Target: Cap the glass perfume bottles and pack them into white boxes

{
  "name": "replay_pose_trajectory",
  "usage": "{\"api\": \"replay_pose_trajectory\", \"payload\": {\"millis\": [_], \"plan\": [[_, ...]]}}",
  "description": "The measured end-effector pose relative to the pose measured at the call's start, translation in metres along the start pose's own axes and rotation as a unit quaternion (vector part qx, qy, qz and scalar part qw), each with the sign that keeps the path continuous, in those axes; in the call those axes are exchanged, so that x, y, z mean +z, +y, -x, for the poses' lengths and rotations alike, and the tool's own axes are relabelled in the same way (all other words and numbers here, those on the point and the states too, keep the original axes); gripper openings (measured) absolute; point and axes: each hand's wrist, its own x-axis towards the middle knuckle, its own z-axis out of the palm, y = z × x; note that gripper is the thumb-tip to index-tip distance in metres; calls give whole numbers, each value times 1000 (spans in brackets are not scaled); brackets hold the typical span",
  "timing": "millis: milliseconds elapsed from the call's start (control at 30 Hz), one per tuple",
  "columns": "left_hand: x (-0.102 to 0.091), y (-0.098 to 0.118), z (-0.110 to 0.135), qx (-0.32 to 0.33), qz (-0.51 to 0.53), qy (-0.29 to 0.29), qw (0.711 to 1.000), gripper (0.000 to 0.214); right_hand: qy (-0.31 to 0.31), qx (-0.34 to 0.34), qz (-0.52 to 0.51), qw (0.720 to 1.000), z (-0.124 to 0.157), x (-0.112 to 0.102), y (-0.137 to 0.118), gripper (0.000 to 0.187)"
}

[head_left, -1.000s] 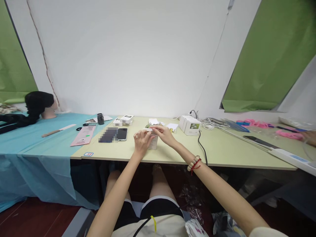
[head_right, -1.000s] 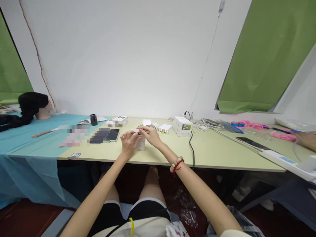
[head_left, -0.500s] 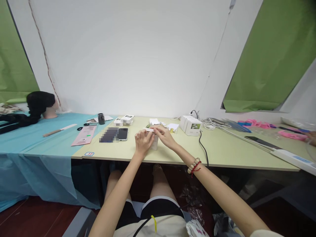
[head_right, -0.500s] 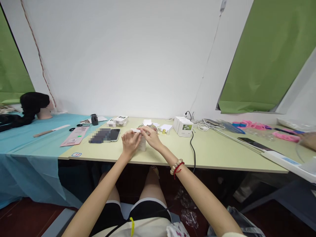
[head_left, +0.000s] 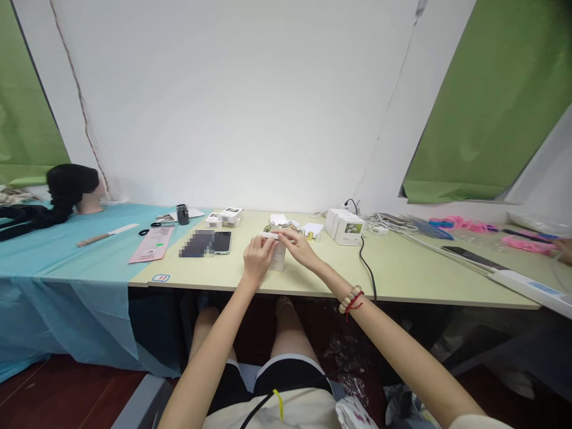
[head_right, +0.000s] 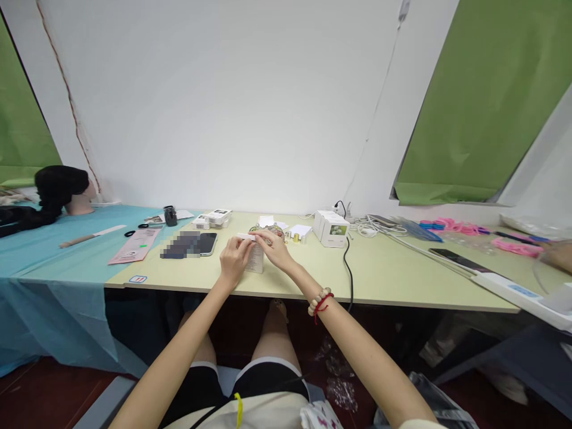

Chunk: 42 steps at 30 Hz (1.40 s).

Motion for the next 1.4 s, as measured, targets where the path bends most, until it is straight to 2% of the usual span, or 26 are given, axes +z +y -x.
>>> {"api": "replay_pose_trajectory", "payload": {"millis": [300,533,600,667,767,867,1000,1100,1233,1400], "plan": [[3,0,2,-31,36,12,999,24,-14,-12,2,1000,6,4,4,31],[2,-1,1,-124,52,-25,991,26,11,-15,57,998,22,15,10,32],[1,-1,0,-140,74,-44,986,27,23,-33,106,993,28,21,12,40],[-1,-1,0,-144,102,-73,982,27,47,-45,137,988,34,27,16,57],[-5,-1,-1,-151,145,-107,972,31,96,-35,125,987,42,33,22,75],[-6,-2,0,-168,173,-107,965,34,91,-18,143,985,48,29,24,69],[-2,-3,2,-182,184,-88,962,29,77,36,209,974,56,7,24,61],[0,-3,3,-187,185,-90,961,26,103,95,281,949,65,-17,27,60],[1,-4,3,-185,187,-92,960,24,146,161,384,898,76,-48,41,60],[1,-4,4,-174,188,-81,963,22,198,284,485,803,73,-75,70,58]]}}
